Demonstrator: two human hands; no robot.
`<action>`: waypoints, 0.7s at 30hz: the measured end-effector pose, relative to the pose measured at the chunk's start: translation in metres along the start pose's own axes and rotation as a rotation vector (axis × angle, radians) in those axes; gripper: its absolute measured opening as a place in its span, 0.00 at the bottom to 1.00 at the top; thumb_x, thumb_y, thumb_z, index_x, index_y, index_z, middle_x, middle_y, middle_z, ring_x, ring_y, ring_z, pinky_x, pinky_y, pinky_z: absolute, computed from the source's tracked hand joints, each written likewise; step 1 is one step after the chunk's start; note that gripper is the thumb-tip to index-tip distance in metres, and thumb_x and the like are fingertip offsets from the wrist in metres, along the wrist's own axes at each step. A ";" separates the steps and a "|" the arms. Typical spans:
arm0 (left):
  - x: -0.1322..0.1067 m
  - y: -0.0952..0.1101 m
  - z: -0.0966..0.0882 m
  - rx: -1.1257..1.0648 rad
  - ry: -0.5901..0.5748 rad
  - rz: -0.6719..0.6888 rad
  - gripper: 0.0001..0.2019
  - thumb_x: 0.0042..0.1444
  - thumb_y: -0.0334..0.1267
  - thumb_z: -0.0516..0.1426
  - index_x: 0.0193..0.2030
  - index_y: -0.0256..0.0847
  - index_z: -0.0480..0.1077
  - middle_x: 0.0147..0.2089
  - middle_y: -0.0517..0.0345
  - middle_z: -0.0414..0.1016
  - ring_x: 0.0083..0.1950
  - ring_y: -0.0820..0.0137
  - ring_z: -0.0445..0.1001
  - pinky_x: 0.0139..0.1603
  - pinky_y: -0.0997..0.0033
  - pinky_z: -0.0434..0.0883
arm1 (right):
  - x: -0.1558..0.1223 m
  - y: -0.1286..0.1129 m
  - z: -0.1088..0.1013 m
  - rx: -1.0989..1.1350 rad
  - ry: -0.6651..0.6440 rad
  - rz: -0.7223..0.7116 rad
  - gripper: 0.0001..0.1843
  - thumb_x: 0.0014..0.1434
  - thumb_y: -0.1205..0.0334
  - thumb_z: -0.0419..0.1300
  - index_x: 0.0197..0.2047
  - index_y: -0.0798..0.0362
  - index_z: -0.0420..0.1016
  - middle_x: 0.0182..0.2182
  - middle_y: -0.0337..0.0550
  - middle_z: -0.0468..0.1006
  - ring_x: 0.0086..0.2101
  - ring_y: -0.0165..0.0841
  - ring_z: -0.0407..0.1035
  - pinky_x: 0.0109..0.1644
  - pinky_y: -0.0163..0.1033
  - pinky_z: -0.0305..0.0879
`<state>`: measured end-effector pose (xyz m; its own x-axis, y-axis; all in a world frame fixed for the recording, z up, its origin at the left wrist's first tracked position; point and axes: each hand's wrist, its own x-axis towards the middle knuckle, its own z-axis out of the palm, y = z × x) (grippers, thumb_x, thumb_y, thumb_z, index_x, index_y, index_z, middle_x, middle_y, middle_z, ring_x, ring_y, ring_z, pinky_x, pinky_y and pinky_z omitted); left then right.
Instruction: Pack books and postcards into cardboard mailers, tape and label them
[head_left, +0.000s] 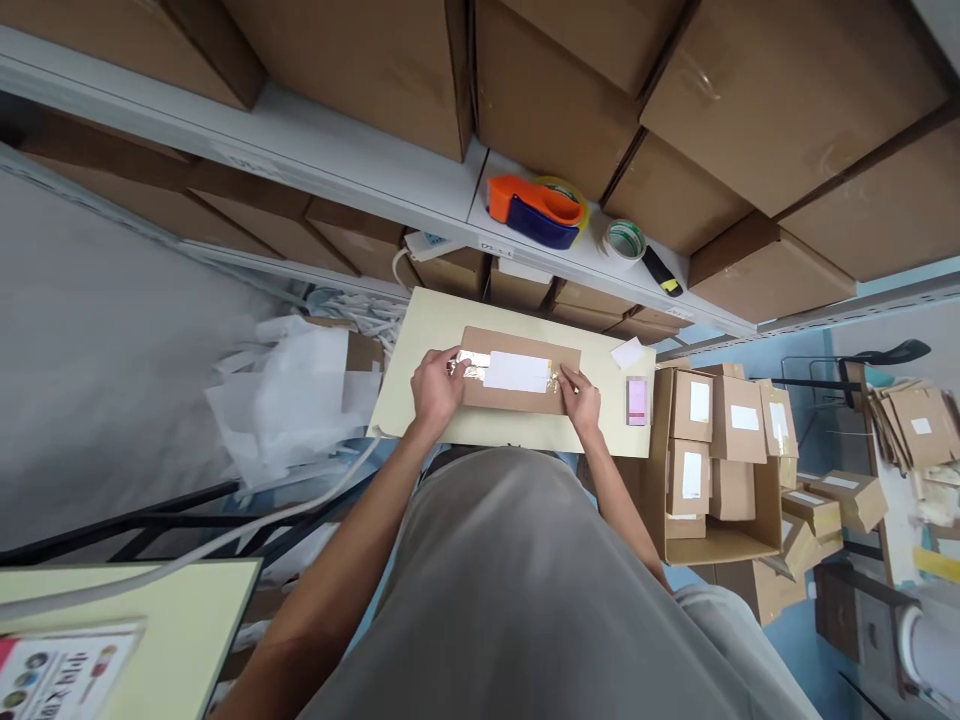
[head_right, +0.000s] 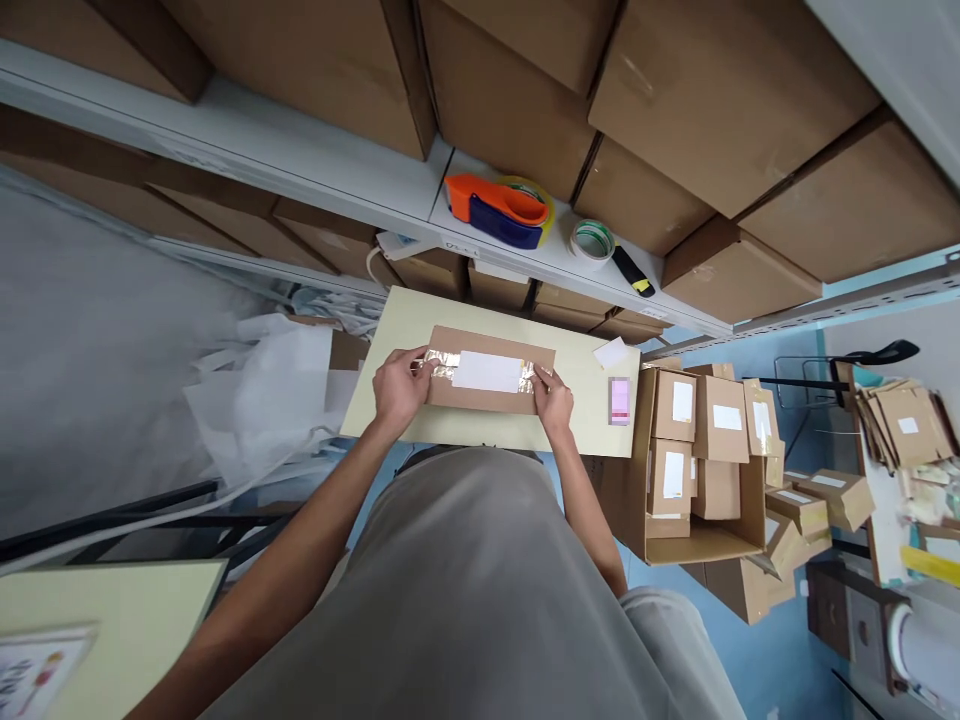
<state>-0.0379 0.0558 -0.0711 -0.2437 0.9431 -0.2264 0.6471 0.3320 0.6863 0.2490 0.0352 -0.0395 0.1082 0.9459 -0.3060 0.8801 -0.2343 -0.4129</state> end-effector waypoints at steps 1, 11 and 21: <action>0.001 -0.004 -0.002 -0.005 -0.004 -0.023 0.20 0.72 0.43 0.58 0.66 0.39 0.81 0.62 0.41 0.83 0.55 0.52 0.85 0.63 0.56 0.78 | 0.000 -0.005 0.005 -0.034 -0.014 0.006 0.27 0.84 0.53 0.48 0.77 0.44 0.76 0.75 0.45 0.77 0.76 0.37 0.68 0.73 0.42 0.73; 0.012 -0.017 0.011 -0.155 -0.005 -0.094 0.25 0.70 0.39 0.59 0.72 0.34 0.73 0.62 0.36 0.81 0.59 0.50 0.84 0.67 0.49 0.78 | 0.005 -0.009 0.016 -0.142 -0.012 -0.020 0.29 0.85 0.54 0.43 0.79 0.46 0.73 0.77 0.50 0.74 0.75 0.37 0.71 0.71 0.40 0.73; 0.038 0.032 -0.012 -0.309 0.186 0.157 0.22 0.63 0.29 0.59 0.64 0.40 0.78 0.64 0.39 0.80 0.69 0.45 0.77 0.76 0.42 0.72 | 0.025 -0.016 -0.008 -0.042 0.126 -0.240 0.19 0.77 0.53 0.60 0.63 0.51 0.84 0.77 0.60 0.70 0.75 0.51 0.69 0.77 0.55 0.69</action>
<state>-0.0352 0.1023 -0.0496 -0.3040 0.9526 0.0080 0.4457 0.1348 0.8850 0.2416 0.0646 -0.0336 -0.0516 0.9943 -0.0933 0.9057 0.0072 -0.4238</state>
